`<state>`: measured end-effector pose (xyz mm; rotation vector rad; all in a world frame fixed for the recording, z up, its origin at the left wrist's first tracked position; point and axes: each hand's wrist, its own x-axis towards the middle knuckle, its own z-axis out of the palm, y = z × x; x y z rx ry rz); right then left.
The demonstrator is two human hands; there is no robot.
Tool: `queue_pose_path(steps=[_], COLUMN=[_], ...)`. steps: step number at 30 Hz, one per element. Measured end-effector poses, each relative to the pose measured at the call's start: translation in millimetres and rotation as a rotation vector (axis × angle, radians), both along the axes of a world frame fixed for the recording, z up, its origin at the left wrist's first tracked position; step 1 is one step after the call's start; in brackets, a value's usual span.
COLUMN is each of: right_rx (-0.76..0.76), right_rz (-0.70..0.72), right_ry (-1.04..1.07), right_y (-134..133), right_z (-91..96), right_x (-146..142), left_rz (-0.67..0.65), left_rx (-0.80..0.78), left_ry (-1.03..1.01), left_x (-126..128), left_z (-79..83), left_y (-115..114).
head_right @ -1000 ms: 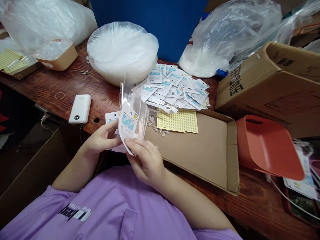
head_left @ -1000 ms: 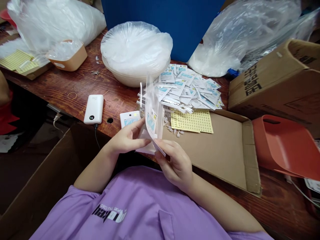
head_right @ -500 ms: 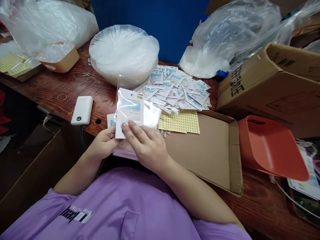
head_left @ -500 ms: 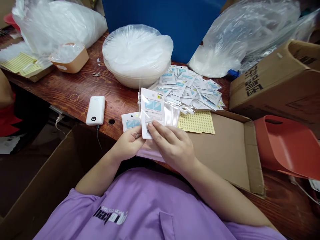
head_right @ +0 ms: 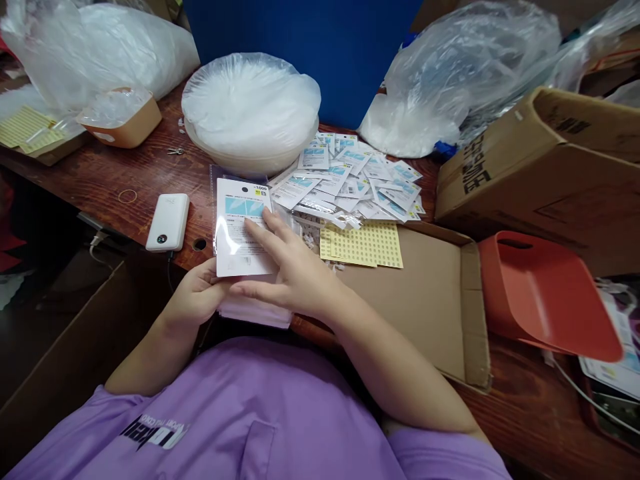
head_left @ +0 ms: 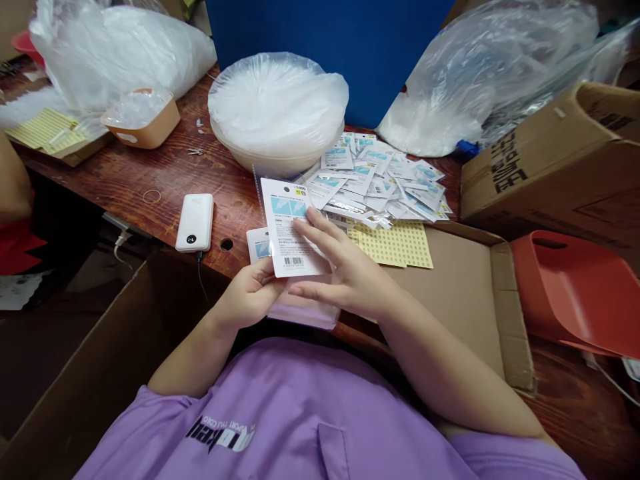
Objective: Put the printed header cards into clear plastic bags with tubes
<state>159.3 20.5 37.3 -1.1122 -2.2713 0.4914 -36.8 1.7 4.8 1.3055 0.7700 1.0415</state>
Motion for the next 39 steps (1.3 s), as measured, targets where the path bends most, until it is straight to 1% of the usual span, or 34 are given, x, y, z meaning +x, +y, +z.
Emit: queue_pose_path(steps=[3, 6, 9, 11, 13, 15, 18, 21, 23, 24, 26, 28, 29, 30, 31, 32, 33, 34, 35, 36, 37, 39], right_rx=[-0.013, 0.014, 0.036, 0.087, 0.154, 0.233, 0.352, 0.434, 0.416, 0.370, 0.225, 0.111, 0.089, 0.085, 0.096, 0.099, 0.094, 0.092, 0.115, 0.124, 0.124, 0.110], right_rz=[0.004, -0.082, -0.167, -0.165, -0.151, -0.172, -0.261, -0.398, -0.490, -0.517, -0.534, -0.549, -0.555, -0.542, -0.497, -0.408, -0.260, -0.081, 0.059, 0.146, 0.186, 0.200], right_ry=[0.097, 0.209, 0.300, 0.359, 0.422, 0.482, 0.527, 0.465, 0.376, 0.323, 0.203, 0.069, 0.007, -0.046, -0.091, -0.130, -0.169, -0.218, -0.277, -0.350, -0.411, -0.508], right_y=[3, 8, 13, 14, 13, 12, 16, 38, 61, 74, 95, 104, 102, 96, 85, 72, 58, 43, 30, 18, 9, -3], right_z=[-1.9, -5.9, -11.6, -15.4, -17.9, -17.8, -13.6, -11.0, -14.1, -17.1, -25.0, -32.0, -34.0, -34.6, -34.0, -32.2, -29.8, -27.3, -25.3, -24.3, -24.5, -28.8], right_x=[-3, -7, -13, -17, -19, -19, -11, 8, 26, 36, 52, 58, 56, 50, 41, 28, 15, 0, -13, -26, -36, -48], left_rz=[-0.020, -0.044, -0.032, -0.011, 0.005, 0.004, 0.018, 0.099, 0.149, 0.173, 0.233, 0.313, 0.358, 0.406, 0.453, 0.500, 0.545, 0.583, 0.605, 0.612, 0.608, 0.590], left_rx=[-0.003, -0.040, -0.059, -0.055, -0.085, -0.166, -0.286, -0.328, -0.321, -0.308, -0.270, -0.237, -0.227, -0.218, -0.208, -0.193, -0.171, -0.141, -0.111, -0.087, -0.070, -0.055], left_ry=[-0.001, -0.008, -0.007, -0.004, -0.020, -0.076, -0.190, -0.250, -0.243, -0.234, -0.228, -0.230, -0.231, -0.230, -0.225, -0.219, -0.216, -0.216, -0.220, -0.229, -0.242, -0.277], left_x=[1, 3, 5, 6, 8, 9, 10, 8, 4, 0, -9, -21, -28, -35, -42, -49, -56, -62, -68, -72, -75, -79], left_z=[0.8, 2.1, 2.8, 2.5, 1.9, 0.9, -1.0, -1.6, 0.1, 1.6, 5.1, 8.4, 9.7, 10.8, 11.8, 12.6, 13.4, 14.3, 15.2, 15.9, 16.5, 16.2], left_y=[-2, -2, -2, -1, 1, 2, 5, 8, 9, 9, 7, 4, 3, 1, 0, -1, -2, -3, -3, -2, -1, 2])
